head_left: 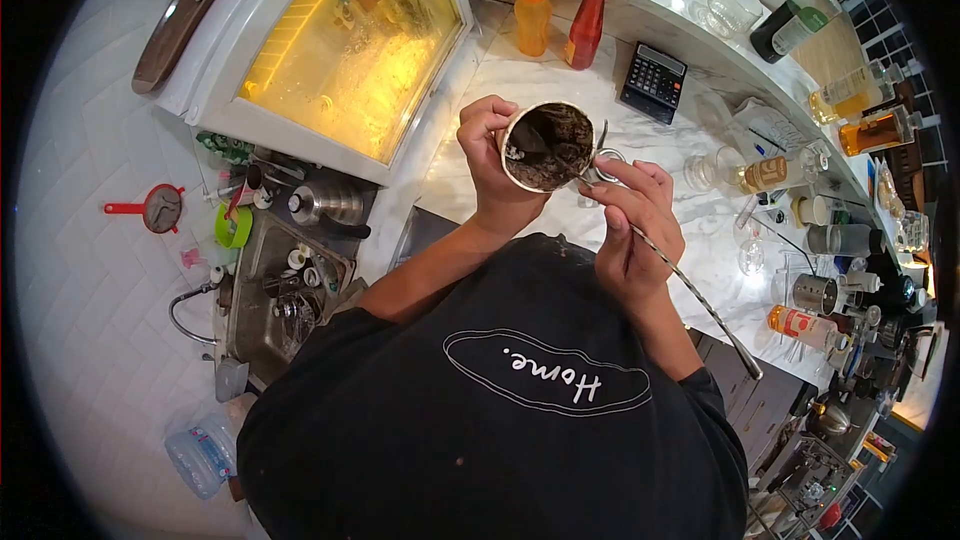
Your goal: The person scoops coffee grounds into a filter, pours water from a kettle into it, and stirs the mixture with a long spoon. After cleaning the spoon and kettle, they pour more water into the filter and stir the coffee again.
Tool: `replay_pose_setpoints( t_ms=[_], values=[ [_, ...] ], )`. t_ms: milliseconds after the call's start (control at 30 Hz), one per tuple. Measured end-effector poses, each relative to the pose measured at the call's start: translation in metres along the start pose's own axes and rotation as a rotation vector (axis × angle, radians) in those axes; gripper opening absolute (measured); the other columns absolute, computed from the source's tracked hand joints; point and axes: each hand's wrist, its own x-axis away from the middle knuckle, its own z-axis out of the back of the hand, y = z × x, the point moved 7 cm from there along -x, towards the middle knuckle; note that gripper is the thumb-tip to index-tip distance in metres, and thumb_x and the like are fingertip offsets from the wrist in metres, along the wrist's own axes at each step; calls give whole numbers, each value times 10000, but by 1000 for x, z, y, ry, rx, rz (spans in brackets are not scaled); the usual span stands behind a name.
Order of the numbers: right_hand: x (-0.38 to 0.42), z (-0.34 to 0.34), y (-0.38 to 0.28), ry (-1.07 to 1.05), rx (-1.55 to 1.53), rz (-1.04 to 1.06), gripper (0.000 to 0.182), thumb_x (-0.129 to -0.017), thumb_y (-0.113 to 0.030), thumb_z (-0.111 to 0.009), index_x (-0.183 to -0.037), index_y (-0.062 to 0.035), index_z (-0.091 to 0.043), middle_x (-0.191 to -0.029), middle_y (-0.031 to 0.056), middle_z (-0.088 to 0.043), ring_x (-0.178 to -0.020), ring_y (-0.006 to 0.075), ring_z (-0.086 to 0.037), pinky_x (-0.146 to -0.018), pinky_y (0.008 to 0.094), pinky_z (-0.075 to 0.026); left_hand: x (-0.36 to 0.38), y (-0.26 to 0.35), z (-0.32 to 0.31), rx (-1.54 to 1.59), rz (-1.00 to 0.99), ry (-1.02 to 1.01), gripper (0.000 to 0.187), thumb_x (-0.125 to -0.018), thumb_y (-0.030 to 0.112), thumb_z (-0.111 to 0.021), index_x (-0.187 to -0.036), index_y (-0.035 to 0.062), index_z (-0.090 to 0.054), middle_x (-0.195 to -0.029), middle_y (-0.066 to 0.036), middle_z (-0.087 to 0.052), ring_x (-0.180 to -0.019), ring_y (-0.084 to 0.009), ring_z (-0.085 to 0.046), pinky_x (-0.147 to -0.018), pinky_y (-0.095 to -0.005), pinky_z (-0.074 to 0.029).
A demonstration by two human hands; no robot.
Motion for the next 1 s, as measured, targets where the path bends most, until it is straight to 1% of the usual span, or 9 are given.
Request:
replay_pose_setpoints(
  t_ms=[133,233,333,433,533,633,767,933,1000],
  values=[
    [0,3,-1,-15,-9,8,81,-1008,-55,-618,-1086,-67,-634,-1016,65,-755,-1116,302,-713,-984,510,-455,1,0,-3,46,-10,-27,927,-682,115,-961,-1327,111,-296,-1294,-149,-408,-1190,-244,-501,-1028,-379,-446],
    [1,6,2,37,-16,-1,101,-995,-43,-626,-1092,-70,-632,-1019,76,-754,-1125,311,-710,-991,515,-451,0,-3,-3,28,10,-48,940,-686,99,-960,-1341,114,-285,-1320,-152,-396,-1197,-237,-509,-1027,-370,-458],
    [1,4,5,25,10,-13,121,-978,-30,-635,-1090,-72,-631,-1023,80,-751,-1139,314,-706,-999,519,-448,3,-7,-3,27,38,-65,955,-680,67,-956,-1351,114,-278,-1341,-155,-383,-1221,-238,-508,-1040,-373,-465],
    [0,2,6,-26,-13,-37,152,-959,-17,-642,-1099,-77,-633,-1027,76,-750,-1152,316,-700,-1004,521,-445,0,-3,-4,52,21,-102,973,-669,43,-956,-1358,112,-272,-1350,-157,-376,-1238,-241,-509,-1051,-368,-469],
    [1,2,5,-83,-52,-20,169,-957,-14,-637,-1111,-83,-636,-1031,71,-748,-1148,314,-699,-1009,523,-444,2,-9,-5,63,57,-108,986,-664,36,-960,-1363,117,-270,-1347,-158,-375,-1233,-240,-518,-1055,-367,-472],
    [3,5,8,-95,-67,-22,173,-961,-16,-631,-1120,-84,-638,-1030,71,-746,-1134,319,-701,-1011,524,-446,3,-10,-6,88,48,-127,994,-658,42,-970,-1367,119,-277,-1340,-158,-384,-1225,-238,-527,-1048,-360,-481],
    [0,10,13,18,-70,-58,143,-958,-13,-631,-1082,-80,-655,-1027,76,-746,-1124,327,-700,-1010,529,-452,3,-10,-9,103,51,-159,997,-650,40,-978,-1370,113,-292,-1330,-155,-407,-1209,-231,-543,-1023,-352,-505],
    [-4,8,13,-47,-53,-64,127,-951,-18,-639,-1058,-81,-665,-1033,79,-747,-1125,316,-697,-1016,529,-445,5,-12,-13,188,75,-190,989,-660,34,-973,-1378,104,-296,-1346,-162,-418,-1198,-230,-572,-995,-346,-530],
    [-3,9,13,-75,-64,-60,115,-954,-29,-640,-1054,-80,-667,-1037,78,-748,-1122,313,-697,-1018,528,-442,5,-12,-14,171,76,-209,986,-666,33,-970,-1381,101,-294,-1358,-166,-414,-1200,-231,-578,-993,-348,-533]
  ],
)
